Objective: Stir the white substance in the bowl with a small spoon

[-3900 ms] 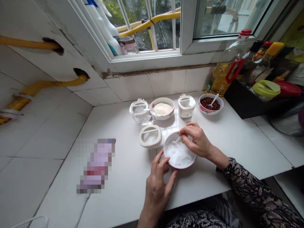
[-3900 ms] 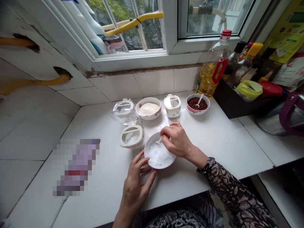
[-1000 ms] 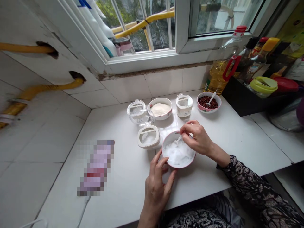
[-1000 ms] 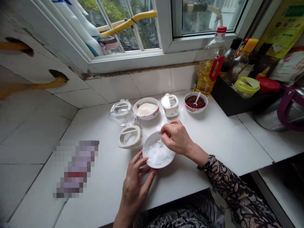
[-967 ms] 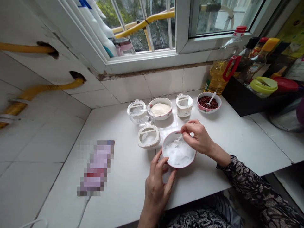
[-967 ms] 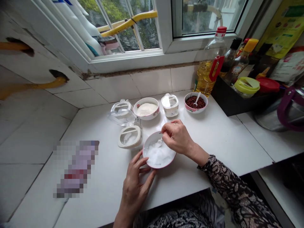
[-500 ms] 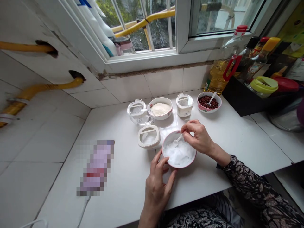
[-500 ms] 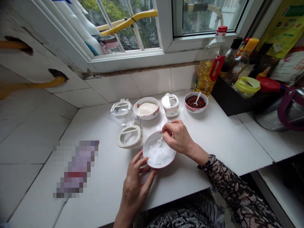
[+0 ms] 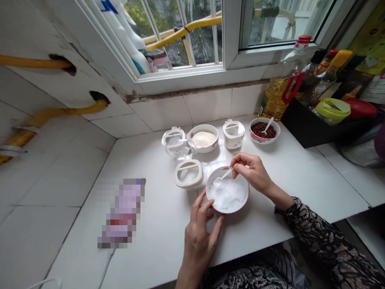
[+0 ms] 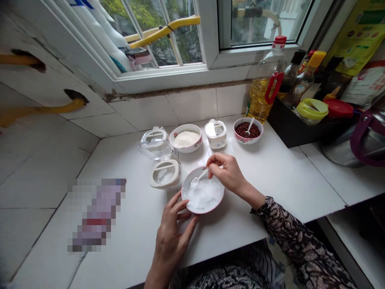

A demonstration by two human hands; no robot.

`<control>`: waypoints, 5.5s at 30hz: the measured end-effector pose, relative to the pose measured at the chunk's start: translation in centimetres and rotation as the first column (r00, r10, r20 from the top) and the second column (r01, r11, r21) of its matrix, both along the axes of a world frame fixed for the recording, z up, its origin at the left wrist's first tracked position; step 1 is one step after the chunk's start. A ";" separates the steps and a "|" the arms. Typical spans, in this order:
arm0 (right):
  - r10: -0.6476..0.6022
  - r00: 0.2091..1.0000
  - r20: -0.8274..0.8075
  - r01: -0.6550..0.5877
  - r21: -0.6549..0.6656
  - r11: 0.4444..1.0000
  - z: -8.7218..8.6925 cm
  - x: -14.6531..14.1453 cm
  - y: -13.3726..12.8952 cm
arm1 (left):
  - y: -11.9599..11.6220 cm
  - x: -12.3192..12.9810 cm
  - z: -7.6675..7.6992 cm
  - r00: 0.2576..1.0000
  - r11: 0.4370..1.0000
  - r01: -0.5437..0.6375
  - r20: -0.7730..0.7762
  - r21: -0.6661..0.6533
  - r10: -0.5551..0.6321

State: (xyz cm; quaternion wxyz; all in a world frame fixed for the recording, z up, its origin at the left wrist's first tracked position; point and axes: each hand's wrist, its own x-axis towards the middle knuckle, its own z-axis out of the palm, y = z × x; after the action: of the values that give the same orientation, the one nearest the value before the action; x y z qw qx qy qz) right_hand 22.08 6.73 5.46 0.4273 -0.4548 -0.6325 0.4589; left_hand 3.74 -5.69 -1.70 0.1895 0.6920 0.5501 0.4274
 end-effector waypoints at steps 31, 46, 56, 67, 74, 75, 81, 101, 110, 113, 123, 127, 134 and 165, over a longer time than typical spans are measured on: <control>-0.119 0.965 0.234 -0.012 0.493 0.870 0.1 -0.1 -0.4 | 0.1 -0.1 -0.2 1.000 1.000 0.018 0.000 0.015 -0.018; -0.002 0.954 0.301 -0.121 0.389 0.913 -1.2 -0.5 -0.3 | -0.1 0.1 -0.2 1.000 1.000 -0.004 0.024 0.002 0.004; 0.033 0.955 0.293 -0.125 0.299 0.946 -1.3 -0.9 -0.5 | 0.1 0.2 0.0 1.000 1.000 -0.002 0.023 0.024 0.001; 0.025 0.981 0.192 -0.064 0.205 0.977 -0.8 -0.9 -0.7 | 0.1 0.0 0.0 1.000 1.000 0.007 0.001 0.024 -0.007; -0.018 0.969 0.246 -0.053 0.279 0.959 -0.8 -0.7 -0.5 | 0.0 0.1 -0.1 1.000 1.000 0.003 0.016 0.015 -0.003; -0.015 0.973 0.230 -0.048 0.266 0.963 -0.7 -0.7 -0.6 | 0.0 0.1 -0.1 1.000 1.000 -0.001 0.016 0.009 0.001; 0.035 0.999 -0.002 -0.035 -0.023 0.999 -0.6 -0.3 -0.1 | -0.1 0.3 -0.2 0.998 0.999 -0.033 0.044 -0.005 0.033; 0.009 0.941 0.338 -0.253 0.687 0.681 -0.2 -2.7 -0.8 | -0.1 0.3 -0.5 0.999 1.000 -0.015 0.042 -0.014 0.016; -0.112 0.924 0.365 -0.095 0.504 0.858 0.0 0.6 0.4 | 0.1 0.0 -0.1 1.000 1.000 0.006 0.001 0.008 -0.006; -0.079 0.909 0.410 -0.156 0.509 0.846 -0.8 0.6 0.5 | 0.0 0.0 -0.2 1.000 1.000 0.016 0.001 0.007 -0.016; -0.075 0.919 0.387 -0.118 0.452 0.884 -1.1 0.0 0.0 | 0.1 0.2 0.0 1.000 1.000 0.002 0.004 0.023 -0.002; -0.072 0.931 0.358 -0.104 0.448 0.888 -1.0 0.0 0.1 | -0.1 0.4 0.0 0.999 0.999 -0.034 0.022 -0.001 0.034; -0.070 0.921 0.382 -0.113 0.435 0.893 -1.5 -0.3 0.0 | 0.0 0.0 0.0 1.000 1.000 0.004 -0.011 0.013 -0.004; 0.022 0.935 0.353 -0.262 0.651 0.712 -0.9 -3.4 -1.3 | -0.1 0.3 -0.5 0.998 1.000 -0.007 0.057 -0.002 0.007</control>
State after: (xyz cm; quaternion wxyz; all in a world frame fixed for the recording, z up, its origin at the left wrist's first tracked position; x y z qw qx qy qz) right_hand 18.67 5.38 4.52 0.4199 -0.2807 -0.8512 0.1430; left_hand 4.04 -5.78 -2.24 0.2044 0.6775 0.5472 0.4470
